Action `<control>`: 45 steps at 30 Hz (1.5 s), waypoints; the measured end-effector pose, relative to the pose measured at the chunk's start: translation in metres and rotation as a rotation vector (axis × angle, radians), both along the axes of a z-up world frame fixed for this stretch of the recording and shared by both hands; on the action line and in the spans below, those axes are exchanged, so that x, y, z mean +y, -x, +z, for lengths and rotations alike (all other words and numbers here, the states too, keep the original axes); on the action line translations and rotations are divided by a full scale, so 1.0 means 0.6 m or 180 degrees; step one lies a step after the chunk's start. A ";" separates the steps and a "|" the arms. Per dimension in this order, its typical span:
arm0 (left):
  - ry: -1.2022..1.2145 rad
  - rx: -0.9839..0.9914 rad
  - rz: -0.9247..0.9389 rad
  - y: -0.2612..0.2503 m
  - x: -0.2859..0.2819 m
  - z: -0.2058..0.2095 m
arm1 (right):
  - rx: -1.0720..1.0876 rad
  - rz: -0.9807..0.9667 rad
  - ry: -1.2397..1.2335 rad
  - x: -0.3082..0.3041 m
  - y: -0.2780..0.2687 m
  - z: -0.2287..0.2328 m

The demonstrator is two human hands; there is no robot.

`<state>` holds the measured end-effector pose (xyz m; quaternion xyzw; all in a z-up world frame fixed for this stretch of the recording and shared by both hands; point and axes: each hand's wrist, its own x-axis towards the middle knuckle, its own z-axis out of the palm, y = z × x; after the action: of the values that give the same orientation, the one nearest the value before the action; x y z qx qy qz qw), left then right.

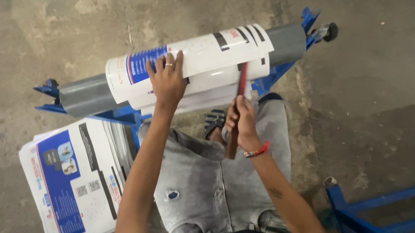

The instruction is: The person sits on a low stool and folds large printed sheets of paper around a cylindrical roller. They use a red-handled tool to press the fold and smooth the paper against the roller. The person then removes the folded paper and places it on a stack.

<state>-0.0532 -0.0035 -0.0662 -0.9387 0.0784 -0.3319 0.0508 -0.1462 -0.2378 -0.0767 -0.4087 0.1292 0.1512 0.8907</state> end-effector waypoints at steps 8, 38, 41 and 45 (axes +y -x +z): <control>0.0703 0.0881 -0.0240 -0.056 0.013 0.052 | -0.0145 -0.1727 -0.0036 0.004 -0.112 -0.056; 0.0554 0.0471 -0.0143 -0.037 0.021 0.028 | 0.0230 0.0855 0.0246 0.012 -0.020 0.027; 0.0761 0.0824 -0.0141 -0.081 0.047 0.043 | 0.0190 0.0167 0.0691 -0.023 -0.045 -0.029; 0.0821 0.1243 0.0073 -0.087 0.045 0.060 | -0.0299 -0.0856 0.0633 -0.058 -0.100 -0.055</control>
<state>-0.0007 0.0235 -0.0302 -0.9846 0.0329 -0.1507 -0.0818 -0.0863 -0.2725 -0.1099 -0.4805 0.1552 -0.0022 0.8632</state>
